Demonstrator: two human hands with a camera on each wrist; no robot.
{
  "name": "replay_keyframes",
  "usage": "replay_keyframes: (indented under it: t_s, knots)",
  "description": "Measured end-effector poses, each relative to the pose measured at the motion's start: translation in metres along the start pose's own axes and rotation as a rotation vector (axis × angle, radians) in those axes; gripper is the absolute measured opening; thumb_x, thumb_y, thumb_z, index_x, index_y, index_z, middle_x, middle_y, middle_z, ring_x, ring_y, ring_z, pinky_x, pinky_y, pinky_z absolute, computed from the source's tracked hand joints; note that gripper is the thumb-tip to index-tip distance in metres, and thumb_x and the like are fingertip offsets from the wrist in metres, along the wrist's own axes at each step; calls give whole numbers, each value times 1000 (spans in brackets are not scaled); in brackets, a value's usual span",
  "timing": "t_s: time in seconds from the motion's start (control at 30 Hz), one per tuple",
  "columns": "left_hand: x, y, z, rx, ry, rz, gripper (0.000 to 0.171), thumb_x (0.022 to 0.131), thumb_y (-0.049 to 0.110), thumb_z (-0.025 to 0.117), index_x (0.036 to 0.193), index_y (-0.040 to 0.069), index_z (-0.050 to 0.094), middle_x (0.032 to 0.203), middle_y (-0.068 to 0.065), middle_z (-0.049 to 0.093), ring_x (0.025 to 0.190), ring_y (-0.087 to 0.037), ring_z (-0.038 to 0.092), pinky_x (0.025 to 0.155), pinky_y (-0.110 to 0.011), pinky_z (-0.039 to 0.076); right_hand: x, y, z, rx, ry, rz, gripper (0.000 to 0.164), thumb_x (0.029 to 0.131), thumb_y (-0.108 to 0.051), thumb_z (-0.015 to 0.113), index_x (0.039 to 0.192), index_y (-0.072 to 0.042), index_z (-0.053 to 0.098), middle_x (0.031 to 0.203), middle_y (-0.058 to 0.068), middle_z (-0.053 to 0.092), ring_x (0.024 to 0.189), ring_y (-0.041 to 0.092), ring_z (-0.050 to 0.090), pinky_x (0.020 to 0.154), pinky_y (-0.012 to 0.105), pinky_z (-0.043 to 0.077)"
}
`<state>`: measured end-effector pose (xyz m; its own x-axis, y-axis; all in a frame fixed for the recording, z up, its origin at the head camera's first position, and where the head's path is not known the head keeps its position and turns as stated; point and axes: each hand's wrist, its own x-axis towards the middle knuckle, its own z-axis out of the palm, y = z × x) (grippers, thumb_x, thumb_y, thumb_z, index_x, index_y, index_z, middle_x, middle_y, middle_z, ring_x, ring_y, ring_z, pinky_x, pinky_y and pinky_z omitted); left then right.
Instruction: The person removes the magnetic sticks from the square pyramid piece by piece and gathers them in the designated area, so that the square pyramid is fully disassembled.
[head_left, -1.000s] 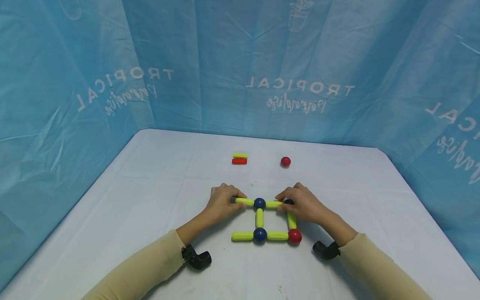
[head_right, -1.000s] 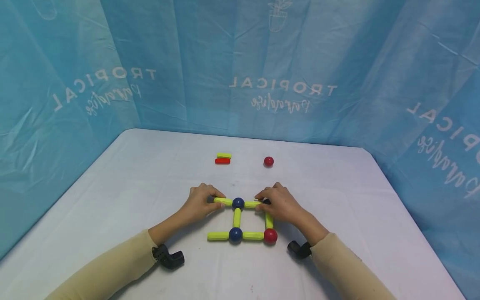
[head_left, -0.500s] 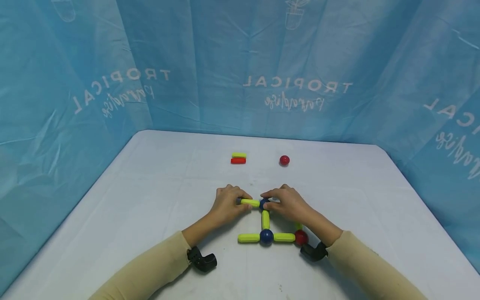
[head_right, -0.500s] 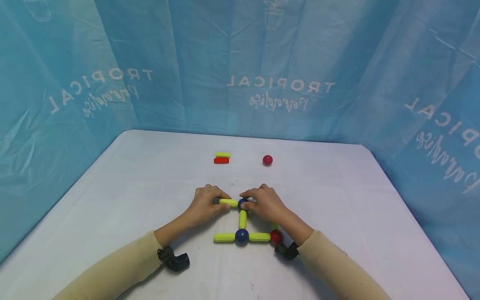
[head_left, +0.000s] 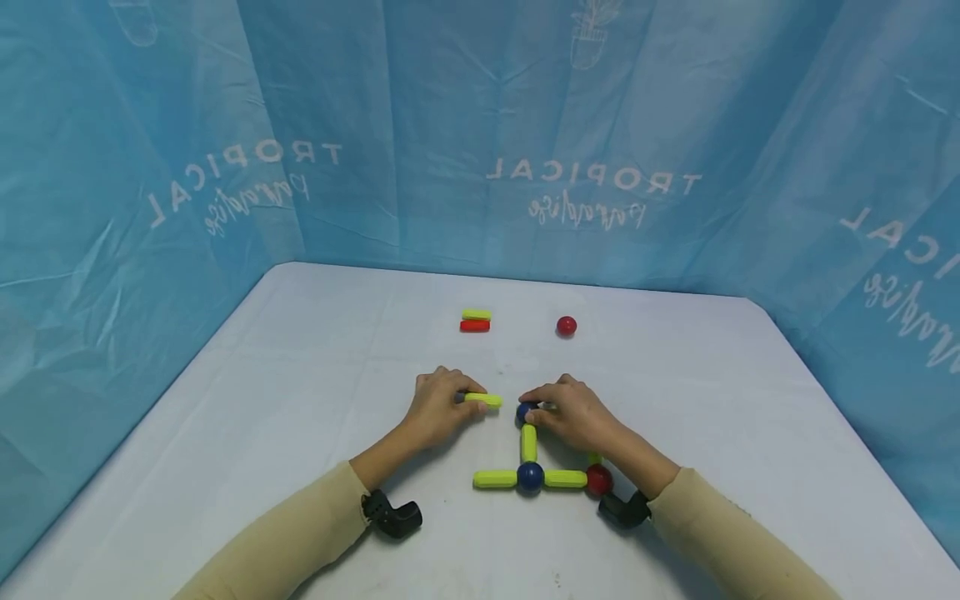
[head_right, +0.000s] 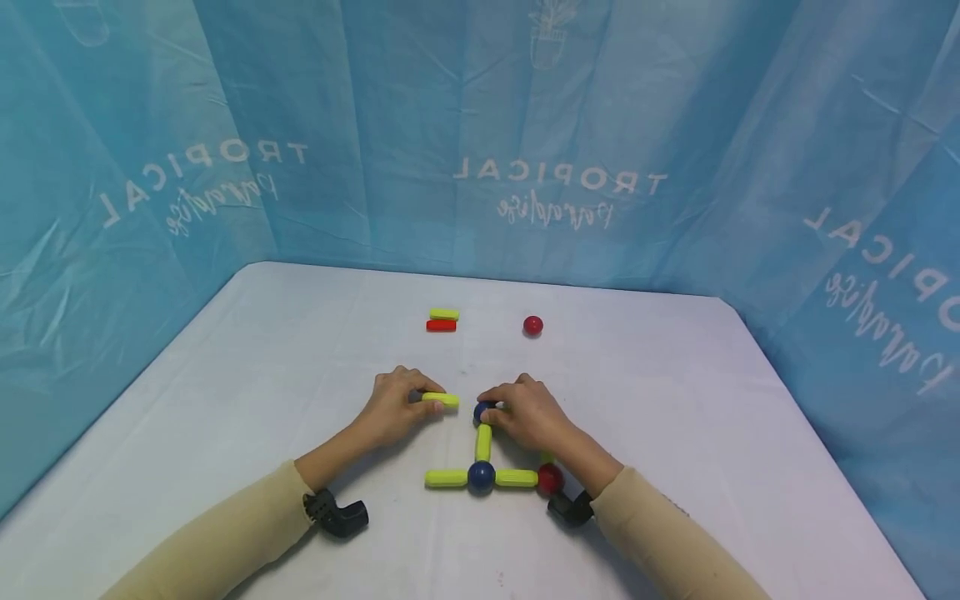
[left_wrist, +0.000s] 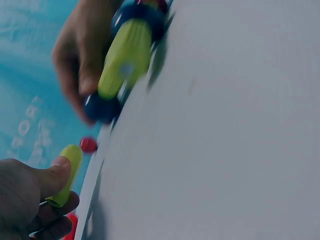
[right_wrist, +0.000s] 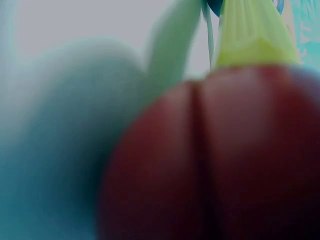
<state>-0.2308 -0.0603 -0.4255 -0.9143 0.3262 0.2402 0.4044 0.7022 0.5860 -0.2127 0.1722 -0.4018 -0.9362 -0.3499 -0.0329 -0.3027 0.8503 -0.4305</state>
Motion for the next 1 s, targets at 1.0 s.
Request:
replay_keyframes:
  t_s: [1.0]
  knots:
    - [111,-52,11,173,122,-162,27,86,28,69,111,19,68,111,-7,56,111,-26,42,96,-45,28,-1,1,0,27,5,-4,33,85,-33,68,117,-23,68,108,-5,68,88,11,47,72,26,39]
